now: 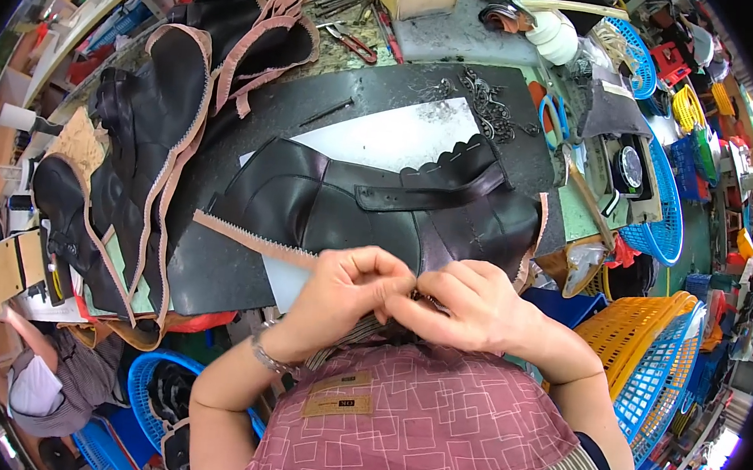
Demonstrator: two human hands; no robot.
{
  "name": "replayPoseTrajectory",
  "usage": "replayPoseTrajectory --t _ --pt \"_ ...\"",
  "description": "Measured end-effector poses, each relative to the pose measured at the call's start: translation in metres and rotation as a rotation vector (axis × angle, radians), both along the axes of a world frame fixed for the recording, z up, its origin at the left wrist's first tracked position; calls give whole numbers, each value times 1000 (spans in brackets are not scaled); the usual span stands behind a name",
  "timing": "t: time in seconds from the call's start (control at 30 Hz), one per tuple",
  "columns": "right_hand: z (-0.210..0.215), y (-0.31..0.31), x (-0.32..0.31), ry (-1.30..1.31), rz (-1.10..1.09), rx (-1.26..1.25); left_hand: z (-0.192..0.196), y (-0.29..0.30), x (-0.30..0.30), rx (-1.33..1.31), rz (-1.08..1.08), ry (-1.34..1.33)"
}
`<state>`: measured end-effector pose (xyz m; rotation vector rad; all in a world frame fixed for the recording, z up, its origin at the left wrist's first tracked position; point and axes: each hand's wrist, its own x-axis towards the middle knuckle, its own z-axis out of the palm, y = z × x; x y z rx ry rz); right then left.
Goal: Assembling and finishing leather shoe components using a hammer and punch tools.
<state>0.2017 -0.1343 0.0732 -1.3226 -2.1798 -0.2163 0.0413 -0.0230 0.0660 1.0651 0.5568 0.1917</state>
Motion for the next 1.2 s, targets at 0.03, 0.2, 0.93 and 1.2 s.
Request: replayPoseTrajectory --t 0.03,0.2,0.93,1.2 --pt "-1 1 3 82 11 -86 2 13 1 154 -10 28" --pt "-35 23 -2 1345 -315 -723 -18 102 23 1379 -219 249" --pt "-39 30 -7 1588 -236 -714 2 130 46 292 -774 320" --pt "-31 27 -12 1604 -318 -737 9 123 43 416 -792 235"
